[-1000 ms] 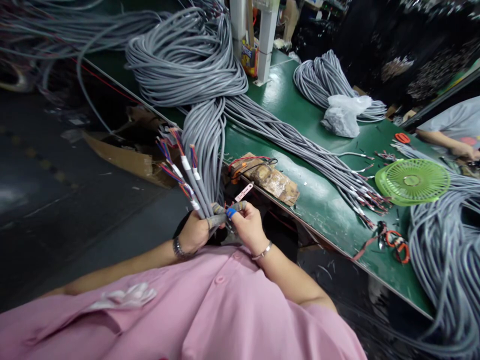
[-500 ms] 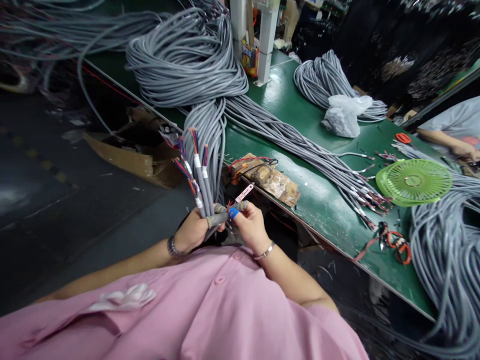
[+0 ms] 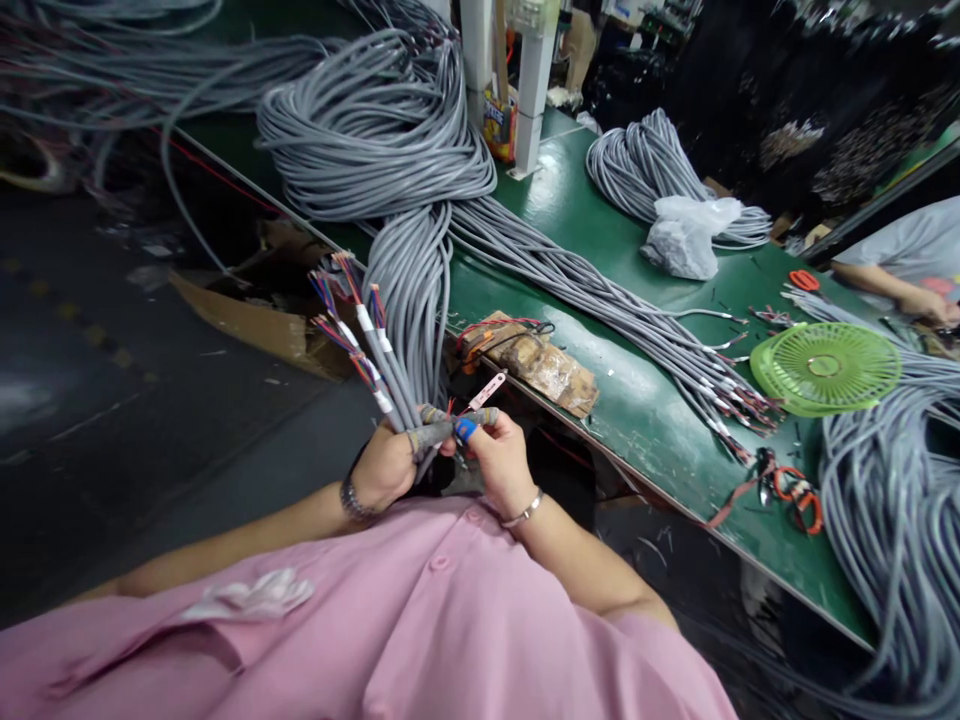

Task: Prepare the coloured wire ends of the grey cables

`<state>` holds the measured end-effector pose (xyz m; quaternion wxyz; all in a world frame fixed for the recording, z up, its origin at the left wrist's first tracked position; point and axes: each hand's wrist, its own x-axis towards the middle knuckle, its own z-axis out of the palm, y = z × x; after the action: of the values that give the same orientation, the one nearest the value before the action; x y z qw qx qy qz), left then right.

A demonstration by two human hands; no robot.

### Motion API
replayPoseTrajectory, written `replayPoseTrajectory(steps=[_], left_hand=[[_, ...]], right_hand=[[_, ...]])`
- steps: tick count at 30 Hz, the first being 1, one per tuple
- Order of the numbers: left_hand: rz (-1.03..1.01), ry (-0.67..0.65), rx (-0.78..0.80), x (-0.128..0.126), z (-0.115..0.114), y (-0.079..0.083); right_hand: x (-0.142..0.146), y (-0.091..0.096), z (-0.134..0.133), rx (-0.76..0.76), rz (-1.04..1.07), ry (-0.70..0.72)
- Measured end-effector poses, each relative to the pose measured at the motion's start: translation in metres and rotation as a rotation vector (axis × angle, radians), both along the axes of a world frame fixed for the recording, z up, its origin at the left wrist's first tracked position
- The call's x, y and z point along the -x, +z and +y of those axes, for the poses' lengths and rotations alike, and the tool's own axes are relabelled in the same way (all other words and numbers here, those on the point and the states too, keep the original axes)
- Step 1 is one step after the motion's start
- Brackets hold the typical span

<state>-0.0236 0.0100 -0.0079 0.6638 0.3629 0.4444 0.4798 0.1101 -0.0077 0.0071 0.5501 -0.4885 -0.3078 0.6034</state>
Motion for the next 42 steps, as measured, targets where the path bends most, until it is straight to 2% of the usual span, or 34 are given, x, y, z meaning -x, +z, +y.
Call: replayPoseTrajectory(steps=[4,15,19,25,30,35,42], left_hand=[[0.008,0.011,0.011,0.001,0.0,-0.001],[0.008,0.026,-0.018,0.004,-0.004,0.003],[0.015,-0.025,-0.052,0.009,-0.004,0.003],[0.053,-0.132,-0.02,0.015,-0.004,0.002],[0.13,-0.241,-0.025,0.019,-0.002,-0.001],[0.158,-0.273,-0.033,0.02,-0.001,-0.001],[0.265,-0.329,-0.08,0.021,0.0,-0.005]], right_hand=[[0.0,0.001,0.0,-0.013,-0.022,0.008],[-0.008,-0.015,-0.004,-0.047,-0.062,0.1],[-0.016,-0.011,0.0,0.0,0.027,0.176],[-0.029,0.0,0.014,0.1,0.165,0.272],[-0.027,0.005,0.021,0.061,0.005,0.421],[-0.022,0.01,0.022,0.01,-0.146,0.407],[-0.012,0.012,0.021,0.016,-0.15,0.382]])
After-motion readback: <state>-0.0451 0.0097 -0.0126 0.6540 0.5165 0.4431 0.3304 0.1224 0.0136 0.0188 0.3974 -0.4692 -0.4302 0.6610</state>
